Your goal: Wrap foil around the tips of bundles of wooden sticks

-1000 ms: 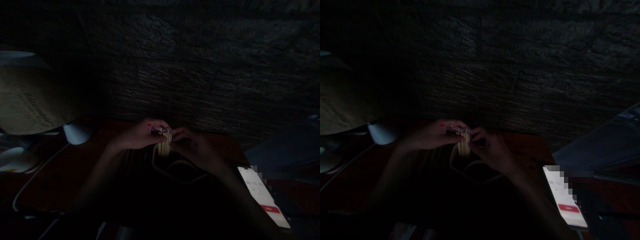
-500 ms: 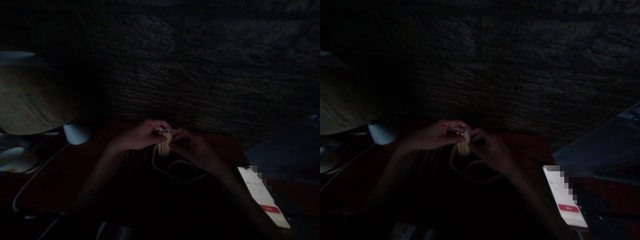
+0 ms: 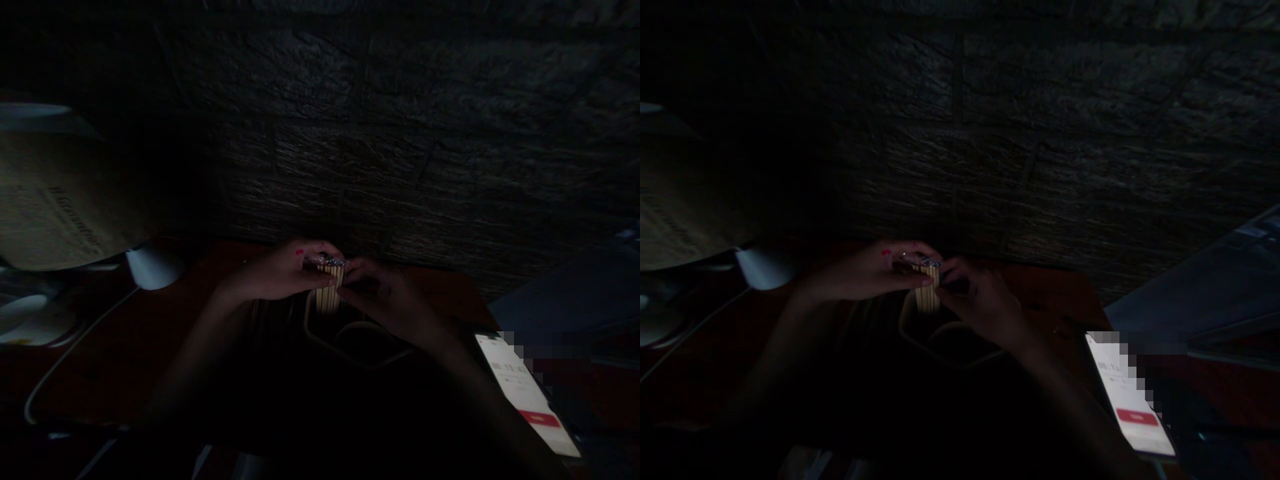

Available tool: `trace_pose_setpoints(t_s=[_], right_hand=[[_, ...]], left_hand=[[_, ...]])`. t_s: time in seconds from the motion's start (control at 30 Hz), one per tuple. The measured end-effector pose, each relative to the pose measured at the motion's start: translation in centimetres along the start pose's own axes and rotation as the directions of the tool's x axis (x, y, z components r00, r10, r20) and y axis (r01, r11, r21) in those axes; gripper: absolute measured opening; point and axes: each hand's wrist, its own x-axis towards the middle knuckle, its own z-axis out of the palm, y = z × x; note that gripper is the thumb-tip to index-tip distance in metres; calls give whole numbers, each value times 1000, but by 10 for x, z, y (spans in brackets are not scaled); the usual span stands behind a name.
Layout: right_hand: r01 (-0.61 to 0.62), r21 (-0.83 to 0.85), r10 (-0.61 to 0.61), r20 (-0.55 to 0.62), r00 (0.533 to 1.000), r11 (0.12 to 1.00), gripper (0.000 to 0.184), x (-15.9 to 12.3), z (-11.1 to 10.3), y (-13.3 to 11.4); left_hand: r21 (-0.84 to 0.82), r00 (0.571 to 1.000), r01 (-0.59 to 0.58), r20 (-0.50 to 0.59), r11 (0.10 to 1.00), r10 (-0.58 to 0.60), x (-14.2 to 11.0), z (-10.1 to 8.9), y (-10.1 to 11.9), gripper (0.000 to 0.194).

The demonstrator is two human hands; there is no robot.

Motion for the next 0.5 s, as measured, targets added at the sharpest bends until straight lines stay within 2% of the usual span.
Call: trace_pose_setpoints(t_s=[0.27, 0.5], right_hand=[[10, 6, -10, -6, 1000, 1000, 18, 0, 0, -1], [-6, 36, 6, -6, 1000, 999, 18, 0, 0, -1]], left_hand=[[-52, 999, 31, 13, 998, -31, -3, -4, 0, 31], [-26, 1000, 29, 10, 999, -29, -4, -5, 0, 31]])
